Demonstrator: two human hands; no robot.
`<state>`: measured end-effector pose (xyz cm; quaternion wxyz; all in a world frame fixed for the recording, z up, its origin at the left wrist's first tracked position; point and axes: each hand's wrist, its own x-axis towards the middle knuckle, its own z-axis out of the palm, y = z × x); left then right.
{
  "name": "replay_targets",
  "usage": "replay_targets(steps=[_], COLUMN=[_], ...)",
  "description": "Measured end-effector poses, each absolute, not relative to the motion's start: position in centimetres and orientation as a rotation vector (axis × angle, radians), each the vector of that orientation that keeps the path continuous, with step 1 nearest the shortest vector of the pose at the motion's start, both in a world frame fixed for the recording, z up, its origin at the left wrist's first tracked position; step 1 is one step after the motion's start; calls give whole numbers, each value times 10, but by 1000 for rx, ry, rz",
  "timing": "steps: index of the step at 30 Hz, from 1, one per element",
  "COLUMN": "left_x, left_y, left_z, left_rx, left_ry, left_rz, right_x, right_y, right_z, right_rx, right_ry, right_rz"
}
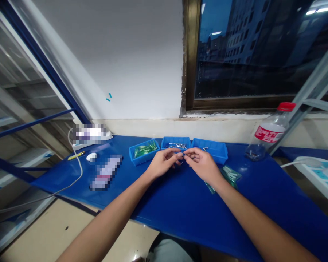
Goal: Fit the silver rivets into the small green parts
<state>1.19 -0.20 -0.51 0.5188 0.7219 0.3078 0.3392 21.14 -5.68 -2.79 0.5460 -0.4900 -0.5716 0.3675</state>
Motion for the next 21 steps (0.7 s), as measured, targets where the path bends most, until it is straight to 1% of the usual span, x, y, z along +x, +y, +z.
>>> replay_targets(steps=[4,6,10,16,21], left_x=[13,14,14,11,13], left_y=[-2,0,3,4,6], left_z=[-9,-13,-19,-18,-22], left_rx=[1815,1803,1780,1956,1892], left_ry=[699,702,776,833,740], left_rz=[717,727,796,786,885], right_x=[208,207,205,204,203], right_y=[-60,-61,-63,-60,-59], right_z=[-28,-26,-23,-32,-36], right_rx=[-1226,-1225,-1201,-1303,-1294], right_ry=[-1571,-1627,-1603,-1503,-1546], right_rz=[545,486,550,657,646])
